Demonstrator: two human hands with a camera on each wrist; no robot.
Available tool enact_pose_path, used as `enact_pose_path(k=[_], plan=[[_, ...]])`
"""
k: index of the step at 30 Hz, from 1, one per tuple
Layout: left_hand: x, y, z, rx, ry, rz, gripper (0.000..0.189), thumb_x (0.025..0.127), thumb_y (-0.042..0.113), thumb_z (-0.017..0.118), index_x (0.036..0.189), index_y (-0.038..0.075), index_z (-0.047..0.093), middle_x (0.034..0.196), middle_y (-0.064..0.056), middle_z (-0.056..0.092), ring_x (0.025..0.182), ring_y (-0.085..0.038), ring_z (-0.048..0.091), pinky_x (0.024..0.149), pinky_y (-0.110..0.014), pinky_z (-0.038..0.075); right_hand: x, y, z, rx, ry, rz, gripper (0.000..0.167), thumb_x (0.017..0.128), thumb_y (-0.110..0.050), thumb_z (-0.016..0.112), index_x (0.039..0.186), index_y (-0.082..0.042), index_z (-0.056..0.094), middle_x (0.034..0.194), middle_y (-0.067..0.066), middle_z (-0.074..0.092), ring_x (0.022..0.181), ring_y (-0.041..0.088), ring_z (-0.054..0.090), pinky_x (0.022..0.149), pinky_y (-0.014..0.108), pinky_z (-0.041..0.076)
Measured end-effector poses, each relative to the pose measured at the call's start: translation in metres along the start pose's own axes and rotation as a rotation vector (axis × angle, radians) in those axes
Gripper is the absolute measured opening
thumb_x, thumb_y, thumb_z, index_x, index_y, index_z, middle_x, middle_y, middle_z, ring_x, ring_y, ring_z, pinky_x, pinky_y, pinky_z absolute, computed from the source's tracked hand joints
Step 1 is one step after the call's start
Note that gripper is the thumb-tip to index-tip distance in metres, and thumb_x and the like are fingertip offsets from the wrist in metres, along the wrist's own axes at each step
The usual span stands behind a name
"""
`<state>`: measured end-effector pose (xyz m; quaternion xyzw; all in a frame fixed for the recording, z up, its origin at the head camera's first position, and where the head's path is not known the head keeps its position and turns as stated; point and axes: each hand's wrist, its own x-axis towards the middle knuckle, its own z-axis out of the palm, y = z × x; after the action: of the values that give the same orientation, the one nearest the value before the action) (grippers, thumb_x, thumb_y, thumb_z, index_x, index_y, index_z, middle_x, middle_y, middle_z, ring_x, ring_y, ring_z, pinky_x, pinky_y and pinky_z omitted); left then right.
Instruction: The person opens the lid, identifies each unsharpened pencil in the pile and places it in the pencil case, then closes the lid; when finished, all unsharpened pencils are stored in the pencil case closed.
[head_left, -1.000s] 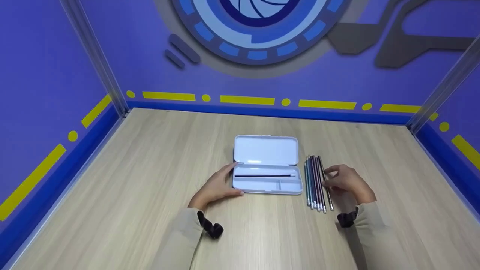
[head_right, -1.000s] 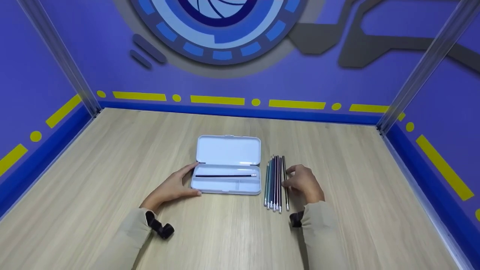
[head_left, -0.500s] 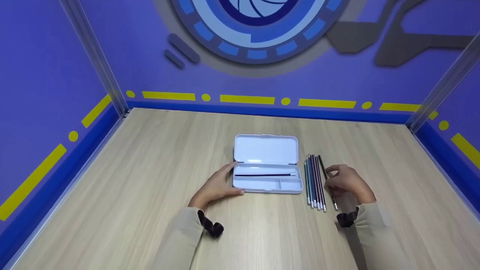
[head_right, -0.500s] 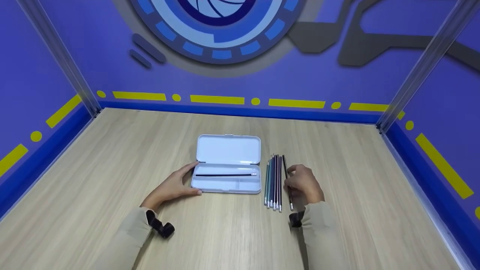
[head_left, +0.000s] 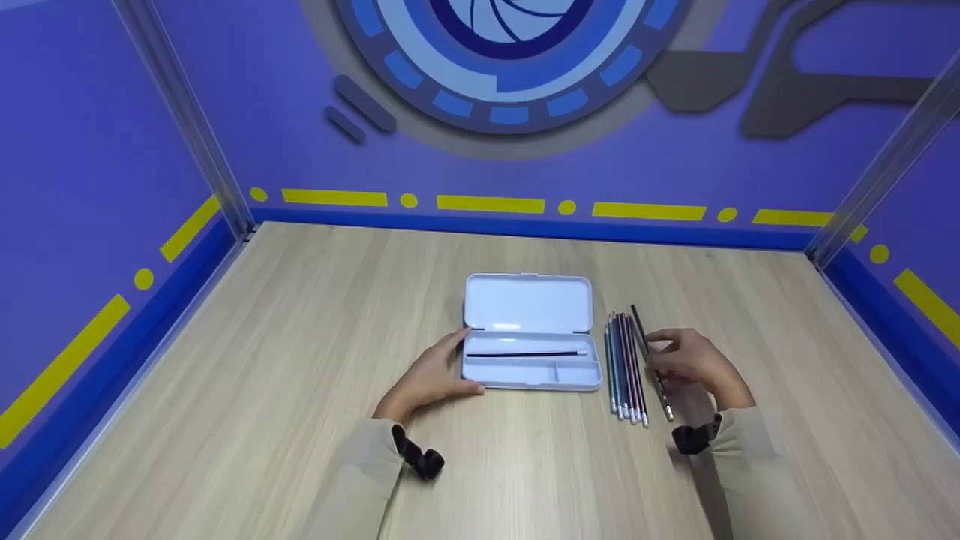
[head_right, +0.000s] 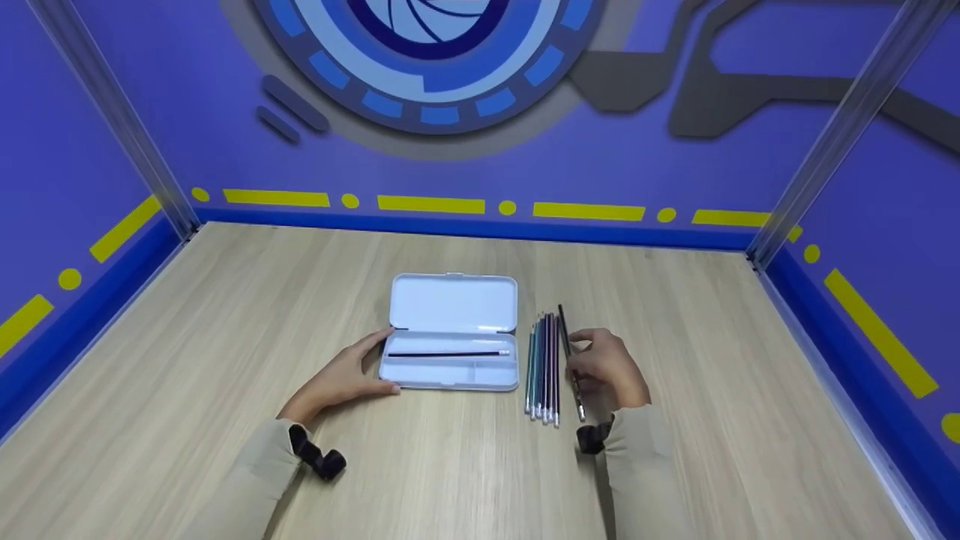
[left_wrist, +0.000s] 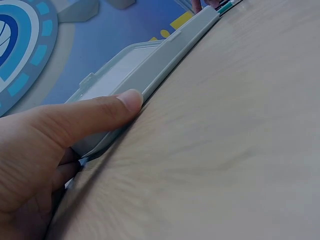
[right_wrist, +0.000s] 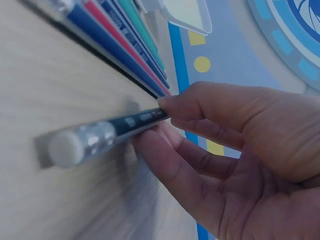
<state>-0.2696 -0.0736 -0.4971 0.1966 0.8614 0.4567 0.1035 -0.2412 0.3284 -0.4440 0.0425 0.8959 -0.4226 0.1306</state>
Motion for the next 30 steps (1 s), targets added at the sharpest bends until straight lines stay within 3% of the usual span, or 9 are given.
enact_pose_path(k=[7,24,30], plan=[[0.001,0.0,0.0,-0.001,0.005,0.005,0.103,0.067,0.036,0.087,0.151,0.016,0.031,0.156,-0.014,0.03,0.145,-0.032,0.024,0.12,-0.047,0.021,0.001,-0.011,-0.002,0.0,0.016,-0.03,0.058,0.082,-0.002,0.059,0.138,0.005,0.046,0.096,0.016,0.067,0.064,0.013,0.058,0.057,0.028,0.053],[0.0,-0.001,0.001,0.002,0.003,-0.018,0.103,0.067,0.038,0.087,0.151,0.017,0.031,0.157,-0.013,0.028,0.146,-0.032,0.023,0.12,-0.048,0.02,0.006,-0.041,0.002,0.02,0.043,-0.078,0.049,0.09,-0.004,0.058,0.138,-0.001,0.05,0.112,0.027,0.061,0.087,0.025,0.066,0.072,0.042,0.061],[0.002,-0.002,0.001,0.012,0.002,0.005,0.103,0.068,0.038,0.086,0.151,0.014,0.031,0.156,-0.015,0.03,0.145,-0.033,0.025,0.119,-0.049,0.023,0.009,-0.051,0.007,0.019,0.051,-0.127,0.045,0.09,-0.004,0.059,0.134,-0.001,0.053,0.111,0.025,0.06,0.086,0.024,0.064,0.069,0.04,0.061]])
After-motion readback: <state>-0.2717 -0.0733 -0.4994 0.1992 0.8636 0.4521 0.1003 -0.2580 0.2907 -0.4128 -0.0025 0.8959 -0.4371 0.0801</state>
